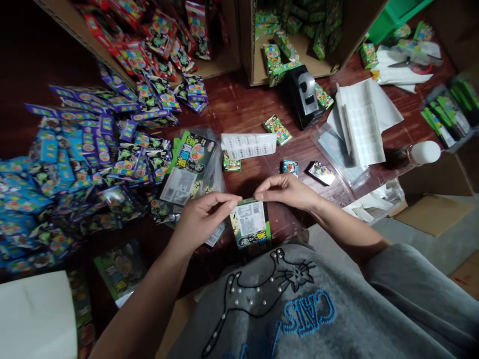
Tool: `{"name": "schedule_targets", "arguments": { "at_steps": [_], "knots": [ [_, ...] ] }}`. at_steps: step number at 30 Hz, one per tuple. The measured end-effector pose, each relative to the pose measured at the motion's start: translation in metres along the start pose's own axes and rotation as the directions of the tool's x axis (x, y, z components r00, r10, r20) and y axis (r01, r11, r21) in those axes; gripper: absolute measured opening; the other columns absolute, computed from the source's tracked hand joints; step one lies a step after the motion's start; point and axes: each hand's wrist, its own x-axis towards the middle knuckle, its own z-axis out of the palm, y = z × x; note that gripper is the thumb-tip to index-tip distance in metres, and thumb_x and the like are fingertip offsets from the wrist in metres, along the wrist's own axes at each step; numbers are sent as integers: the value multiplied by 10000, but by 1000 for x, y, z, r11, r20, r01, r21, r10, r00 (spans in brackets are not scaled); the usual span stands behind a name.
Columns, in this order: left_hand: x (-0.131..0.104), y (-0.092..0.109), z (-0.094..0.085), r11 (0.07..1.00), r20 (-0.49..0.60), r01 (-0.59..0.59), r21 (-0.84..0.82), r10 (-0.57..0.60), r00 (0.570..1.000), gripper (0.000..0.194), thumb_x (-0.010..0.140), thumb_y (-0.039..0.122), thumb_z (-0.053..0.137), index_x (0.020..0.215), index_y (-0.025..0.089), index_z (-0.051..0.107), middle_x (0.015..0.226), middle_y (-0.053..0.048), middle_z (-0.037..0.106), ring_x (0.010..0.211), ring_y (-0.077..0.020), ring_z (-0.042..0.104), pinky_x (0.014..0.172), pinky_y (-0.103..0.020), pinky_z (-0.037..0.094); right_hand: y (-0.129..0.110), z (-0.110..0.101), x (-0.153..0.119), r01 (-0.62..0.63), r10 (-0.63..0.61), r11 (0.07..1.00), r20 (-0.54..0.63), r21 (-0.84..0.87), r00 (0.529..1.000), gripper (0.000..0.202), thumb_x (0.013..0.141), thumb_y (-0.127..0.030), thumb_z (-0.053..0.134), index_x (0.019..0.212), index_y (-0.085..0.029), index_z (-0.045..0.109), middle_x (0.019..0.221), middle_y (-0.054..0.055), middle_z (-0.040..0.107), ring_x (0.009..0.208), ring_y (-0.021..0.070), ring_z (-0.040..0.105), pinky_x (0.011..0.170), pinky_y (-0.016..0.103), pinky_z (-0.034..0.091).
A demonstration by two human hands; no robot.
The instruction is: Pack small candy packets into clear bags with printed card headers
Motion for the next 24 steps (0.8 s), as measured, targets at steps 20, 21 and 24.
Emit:
{"name": "schedule_targets", "arguments": {
  "at_steps": [20,21,24],
  "knots": [
    [33,-20,-12,896,40,-195,400,195,980,225,1006,463,680,993,285,817,1166,-51,835,1058,-256,793,1006,-414,614,-45,-85,117,387,-369,106,325,-916,871,183,1090,-323,635,1062,-204,771,1050,89,722,1034,271,530,929,398,349],
    [40,-14,-13,856,1,-246,454,276,961,196,990,453,709,1023,289,811,1264,-55,808,1156,-272,766,1084,-442,581,-44,-84,115,402,-380,125,330,-907,864,193,1095,-329,632,1040,-204,768,1036,82,724,1017,262,531,921,392,334],
    [77,3,-17,765,-84,-316,562,433,898,524,855,426,871,1335,284,715,1544,-98,655,1480,-357,558,1286,-557,386,-45,-84,110,455,-394,198,354,-868,848,213,1101,-360,632,1029,-215,770,1027,68,727,994,248,540,908,380,314]
  ]
}}
